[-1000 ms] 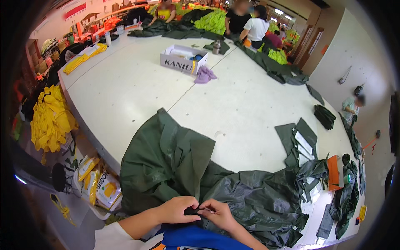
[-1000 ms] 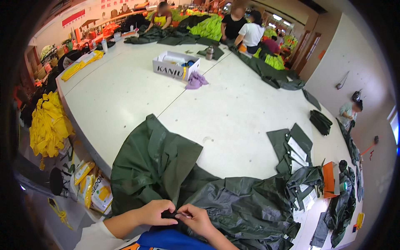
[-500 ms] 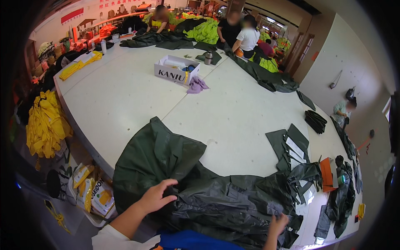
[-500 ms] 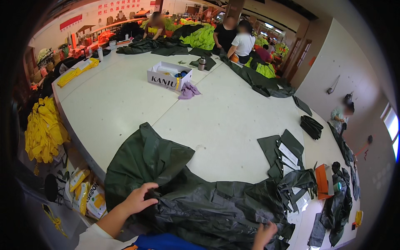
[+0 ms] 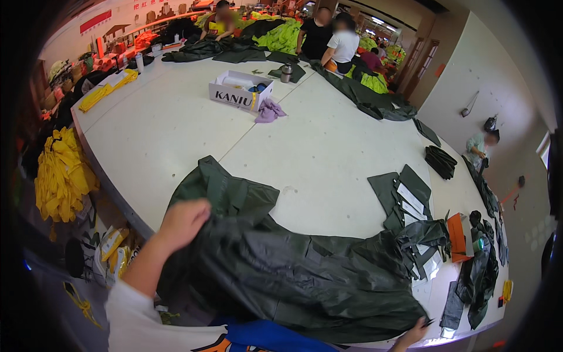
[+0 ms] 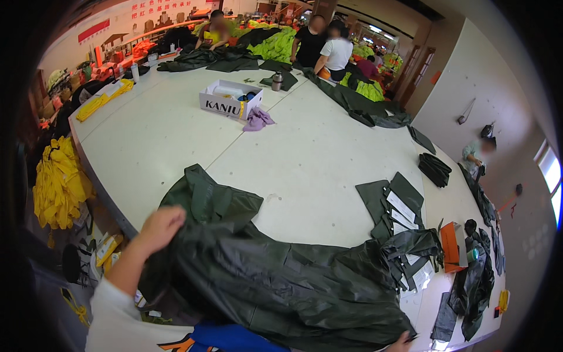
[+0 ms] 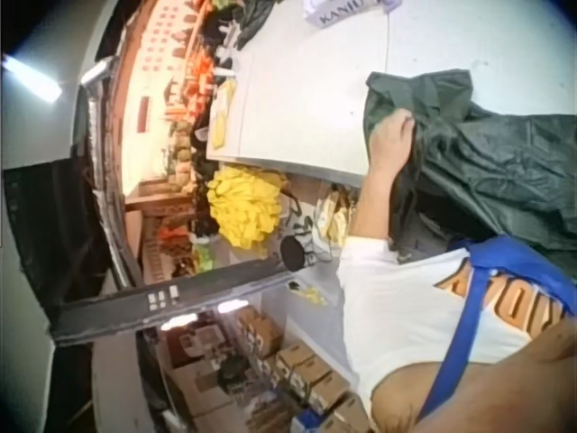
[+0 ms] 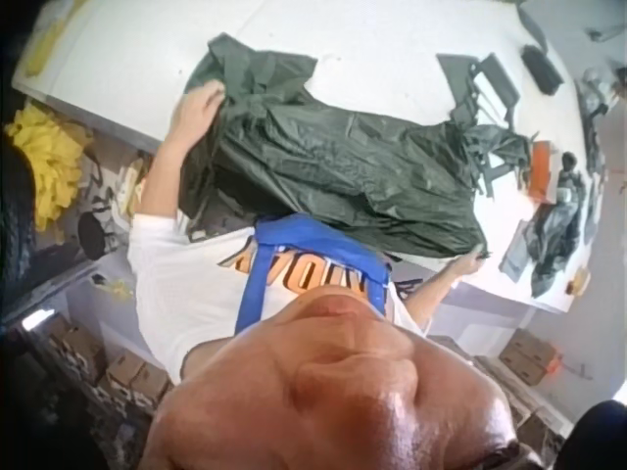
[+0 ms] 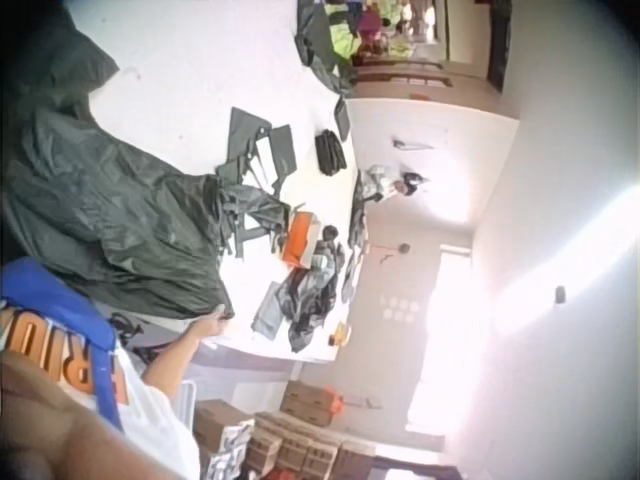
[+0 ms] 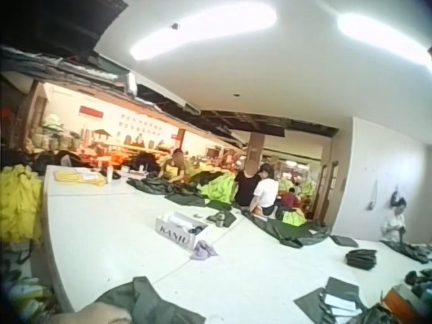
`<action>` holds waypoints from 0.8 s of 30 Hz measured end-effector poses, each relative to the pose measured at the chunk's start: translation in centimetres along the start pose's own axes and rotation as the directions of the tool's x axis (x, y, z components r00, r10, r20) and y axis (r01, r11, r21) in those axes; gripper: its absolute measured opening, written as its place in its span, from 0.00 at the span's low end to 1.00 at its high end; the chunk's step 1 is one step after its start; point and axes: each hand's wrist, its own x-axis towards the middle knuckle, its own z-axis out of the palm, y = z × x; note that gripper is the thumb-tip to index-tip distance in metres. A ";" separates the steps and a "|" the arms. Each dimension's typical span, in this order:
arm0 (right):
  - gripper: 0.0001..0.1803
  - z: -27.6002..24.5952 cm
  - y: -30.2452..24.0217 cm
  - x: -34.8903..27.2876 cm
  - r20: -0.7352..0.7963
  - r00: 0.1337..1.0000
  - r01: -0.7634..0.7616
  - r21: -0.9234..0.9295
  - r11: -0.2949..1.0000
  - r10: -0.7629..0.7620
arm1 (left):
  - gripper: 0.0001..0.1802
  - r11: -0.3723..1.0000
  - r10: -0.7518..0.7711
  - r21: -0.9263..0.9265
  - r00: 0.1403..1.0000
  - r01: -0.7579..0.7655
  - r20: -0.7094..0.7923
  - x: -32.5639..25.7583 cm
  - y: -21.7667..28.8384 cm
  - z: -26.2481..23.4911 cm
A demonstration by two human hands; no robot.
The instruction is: The person folds a dark green garment on a white table, smooths the fabric, and uses a small blade to cut a seam or tag. The person then folds the garment into a compact rectangle.
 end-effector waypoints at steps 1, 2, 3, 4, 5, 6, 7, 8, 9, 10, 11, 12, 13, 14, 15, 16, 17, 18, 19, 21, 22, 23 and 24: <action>0.25 -0.7 -0.7 3.6 -0.029 0.996 0.089 -0.014 0.996 -0.089 | 0.06 0.998 0.063 0.006 0.993 -0.062 -0.101 3.8 1.3 0.0; 0.24 -1.4 -1.1 7.1 -0.130 0.972 0.197 0.006 0.980 -0.194 | 0.07 0.976 0.215 0.071 0.961 -0.205 -0.174 7.8 2.2 0.5; 0.23 -0.4 -4.9 8.8 -0.104 0.994 0.070 0.272 0.960 -0.043 | 0.09 0.971 0.226 0.120 0.954 -0.205 -0.198 11.3 3.2 0.4; 0.22 0.9 -8.3 10.2 -0.097 0.995 0.036 0.325 0.945 -0.005 | 0.10 0.945 0.291 0.233 0.916 -0.230 -0.276 14.8 3.0 1.1; 0.22 1.5 -8.4 12.5 0.029 0.998 0.051 0.114 0.992 -0.054 | 0.12 0.908 0.318 0.341 0.930 -0.243 -0.184 17.5 3.3 1.1; 0.23 2.1 -8.5 15.4 0.163 0.983 0.100 -0.098 0.990 -0.083 | 0.16 0.856 0.377 0.419 0.920 -0.303 -0.104 19.7 1.0 2.7; 0.24 3.1 -6.6 17.6 0.173 0.976 0.188 -0.348 0.918 -0.134 | 0.22 0.902 0.272 0.349 0.962 -0.255 0.002 20.2 0.6 3.5; 0.23 3.7 -4.8 17.6 0.165 0.958 0.285 -0.490 0.824 -0.233 | 0.22 0.915 0.297 0.313 0.949 -0.254 -0.100 19.7 -0.3 4.5; 0.22 3.8 -3.6 17.4 0.168 0.931 0.356 -0.620 0.699 -0.324 | 0.23 0.925 0.321 0.278 0.926 -0.261 -0.199 18.3 -1.3 5.2; 0.23 3.8 -3.0 15.7 0.206 0.904 0.426 -0.500 0.754 -0.375 | 0.24 0.941 0.285 0.249 0.934 -0.230 -0.215 16.2 -2.3 5.5; 0.21 4.3 -0.6 13.2 0.100 0.771 0.625 -0.305 0.719 -0.629 | 0.24 0.956 0.249 0.211 0.941 -0.202 -0.228 13.6 -3.6 6.0; 0.19 4.4 -2.2 8.5 0.345 0.932 -0.047 -0.184 0.982 0.109 | 0.27 0.965 0.157 0.242 0.963 -0.102 -0.220 10.1 -5.9 6.1; 0.16 4.4 0.3 4.9 0.419 0.883 -0.263 0.062 0.963 0.214 | 0.31 0.986 0.064 0.163 0.968 -0.024 -0.243 6.8 -8.3 7.2; 0.21 4.6 5.2 2.0 0.500 0.844 -0.326 0.196 0.925 0.192 | 0.35 0.985 -0.048 0.146 0.964 0.088 -0.263 3.2 -11.4 8.6; 0.20 5.1 -1.0 -4.5 0.558 0.808 -0.149 -0.114 0.982 0.187 | 0.43 0.942 -0.286 0.127 0.940 0.311 -0.184 -1.3 -12.2 7.9; 0.19 5.5 3.4 -6.4 0.525 0.845 0.136 -0.036 0.990 -0.097 | 0.47 0.910 -0.402 0.055 0.906 0.411 -0.131 -5.4 -15.0 9.7; 0.19 6.4 3.0 -9.8 0.543 0.838 -0.064 -0.014 0.998 0.061 | 0.51 0.854 -0.518 0.010 0.851 0.520 -0.082 -9.2 -17.5 11.4; 0.17 7.2 3.1 -12.2 0.450 0.864 -0.293 0.086 0.952 0.225 | 0.53 0.869 -0.493 -0.060 0.870 0.491 -0.019 -11.5 -18.3 13.9; 0.17 7.5 0.9 -13.7 0.481 0.807 -0.461 0.150 0.875 0.343 | 0.56 0.871 -0.473 -0.125 0.880 0.474 0.041 -13.3 -18.7 14.9; 0.16 8.2 -5.1 -15.2 0.554 0.636 -0.742 0.245 0.624 0.538 | 0.57 0.692 -0.487 -0.559 0.867 0.456 0.106 -12.3 -14.0 15.8; 0.14 8.9 -4.6 -14.9 0.568 0.660 -0.730 0.330 0.599 0.492 | 0.57 0.766 -0.384 -0.543 0.922 0.345 0.044 -11.0 -12.5 16.6; 0.13 9.9 -3.4 -14.2 0.619 0.648 -0.734 0.352 0.581 0.443 | 0.55 0.862 -0.344 -0.385 0.938 0.330 0.032 -9.6 -11.5 17.4; 0.12 10.8 -2.3 -13.5 0.669 0.633 -0.739 0.372 0.561 0.390 | 0.53 0.929 -0.304 -0.213 0.952 0.303 0.026 -8.0 -10.7 18.2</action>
